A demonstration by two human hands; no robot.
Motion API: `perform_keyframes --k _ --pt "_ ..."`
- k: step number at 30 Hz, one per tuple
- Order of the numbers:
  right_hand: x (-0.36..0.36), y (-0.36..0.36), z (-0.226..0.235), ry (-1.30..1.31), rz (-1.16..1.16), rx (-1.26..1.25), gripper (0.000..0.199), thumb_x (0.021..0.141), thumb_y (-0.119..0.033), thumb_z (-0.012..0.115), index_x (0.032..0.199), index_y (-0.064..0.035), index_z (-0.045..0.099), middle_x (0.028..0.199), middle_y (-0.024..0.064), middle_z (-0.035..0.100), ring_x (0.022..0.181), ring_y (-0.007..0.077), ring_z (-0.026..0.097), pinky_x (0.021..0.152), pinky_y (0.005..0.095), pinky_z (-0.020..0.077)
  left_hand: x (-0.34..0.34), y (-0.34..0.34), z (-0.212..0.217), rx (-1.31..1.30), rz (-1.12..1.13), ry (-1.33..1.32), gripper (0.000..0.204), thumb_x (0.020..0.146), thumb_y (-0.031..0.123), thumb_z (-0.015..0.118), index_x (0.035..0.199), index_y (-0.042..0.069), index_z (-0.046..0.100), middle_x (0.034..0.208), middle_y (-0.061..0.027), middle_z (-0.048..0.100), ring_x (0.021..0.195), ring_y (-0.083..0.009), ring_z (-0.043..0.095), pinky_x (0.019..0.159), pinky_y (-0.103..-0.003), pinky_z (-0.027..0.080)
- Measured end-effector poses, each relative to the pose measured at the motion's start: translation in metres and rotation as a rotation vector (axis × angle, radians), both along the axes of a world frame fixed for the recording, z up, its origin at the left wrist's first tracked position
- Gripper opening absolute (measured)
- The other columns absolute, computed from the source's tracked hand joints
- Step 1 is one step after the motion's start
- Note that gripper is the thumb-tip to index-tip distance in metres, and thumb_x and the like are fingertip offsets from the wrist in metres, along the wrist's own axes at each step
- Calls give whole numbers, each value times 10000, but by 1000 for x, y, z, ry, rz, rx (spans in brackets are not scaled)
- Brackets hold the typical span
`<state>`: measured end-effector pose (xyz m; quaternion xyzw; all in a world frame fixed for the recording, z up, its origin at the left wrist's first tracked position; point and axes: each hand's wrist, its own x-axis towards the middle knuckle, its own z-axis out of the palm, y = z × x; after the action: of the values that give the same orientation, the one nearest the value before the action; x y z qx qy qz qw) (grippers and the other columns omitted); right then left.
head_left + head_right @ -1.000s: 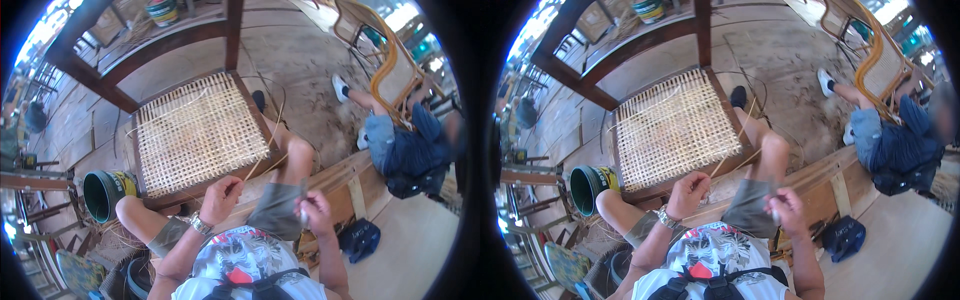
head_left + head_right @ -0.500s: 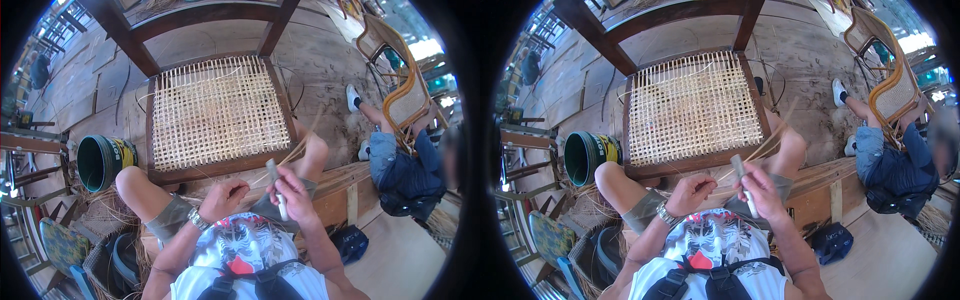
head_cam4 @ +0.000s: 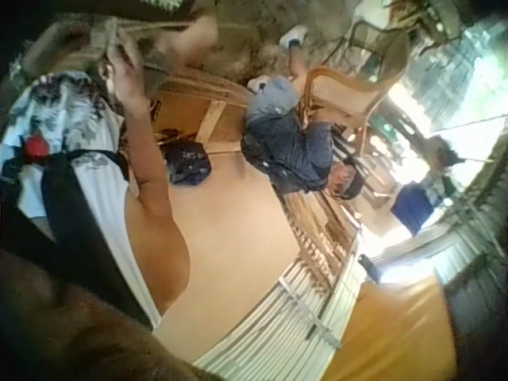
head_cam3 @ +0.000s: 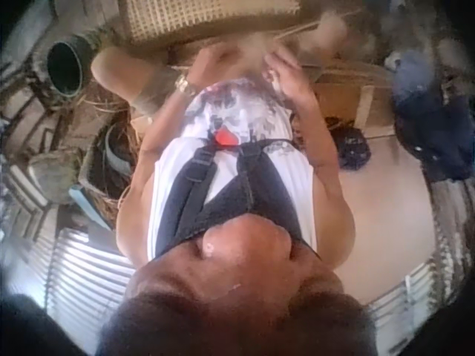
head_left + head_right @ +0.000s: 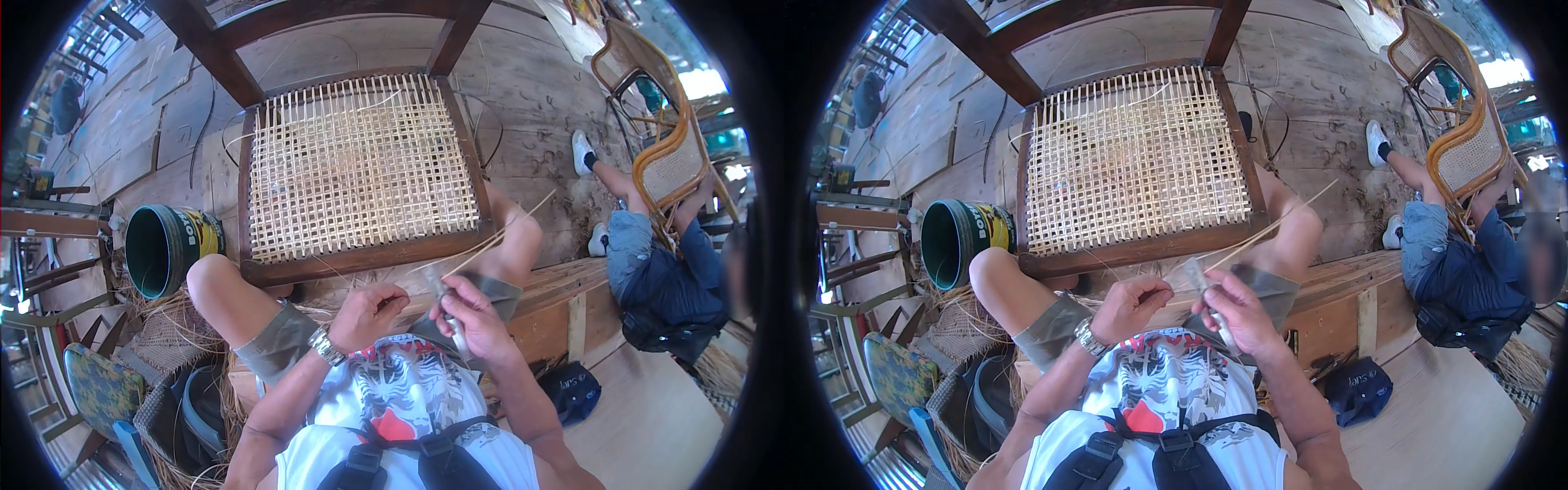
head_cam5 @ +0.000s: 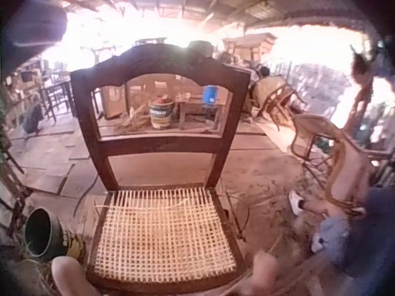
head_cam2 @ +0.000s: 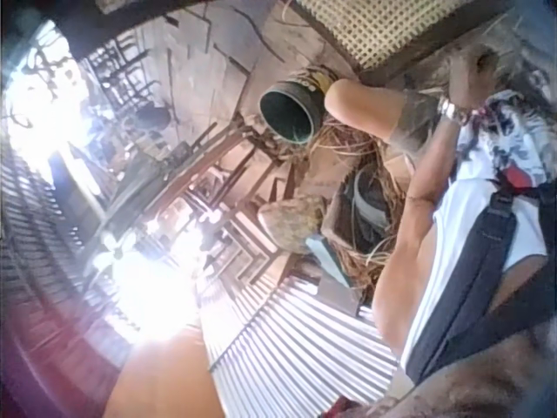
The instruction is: The recorder is weaving a chair seat using thin strips of bamboo or wood.
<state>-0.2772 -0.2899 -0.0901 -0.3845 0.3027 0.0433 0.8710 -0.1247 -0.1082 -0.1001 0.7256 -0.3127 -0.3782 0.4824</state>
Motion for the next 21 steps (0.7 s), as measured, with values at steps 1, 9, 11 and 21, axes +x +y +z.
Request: perform_keyframes --k 1,9,11,21 --pt "2 4 4 14 59 11 367 1037 -107 520 1401 -87 476 927 112 655 697 129 575 613 242 465 -1 -3 0 -47 9 -19 168 937 132 671 1011 -15 701 833 -148 694 701 -201 648 661 -329 515" --pt "1 10 5 123 85 -88 348 1017 -83 550 1364 -59 543 884 82 658 667 96 559 589 227 457 -7 -5 11 4 5 -69 179 925 167 692 945 -11 694 757 -143 670 634 -206 634 581 -346 479" --pt "0 9 6 127 101 -131 326 1007 -78 564 1331 -47 574 848 76 653 661 102 562 576 221 453 -12 -3 9 -4 3 -128 178 923 169 691 908 -9 685 735 -143 656 617 -225 630 559 -354 465" --pt "-22 -32 11 133 -114 -103 300 980 -39 586 1279 -20 610 810 118 645 593 140 561 507 245 433 -18 47 28 -72 -41 -214 98 874 82 706 831 23 639 726 -126 612 654 -302 619 578 -379 470"
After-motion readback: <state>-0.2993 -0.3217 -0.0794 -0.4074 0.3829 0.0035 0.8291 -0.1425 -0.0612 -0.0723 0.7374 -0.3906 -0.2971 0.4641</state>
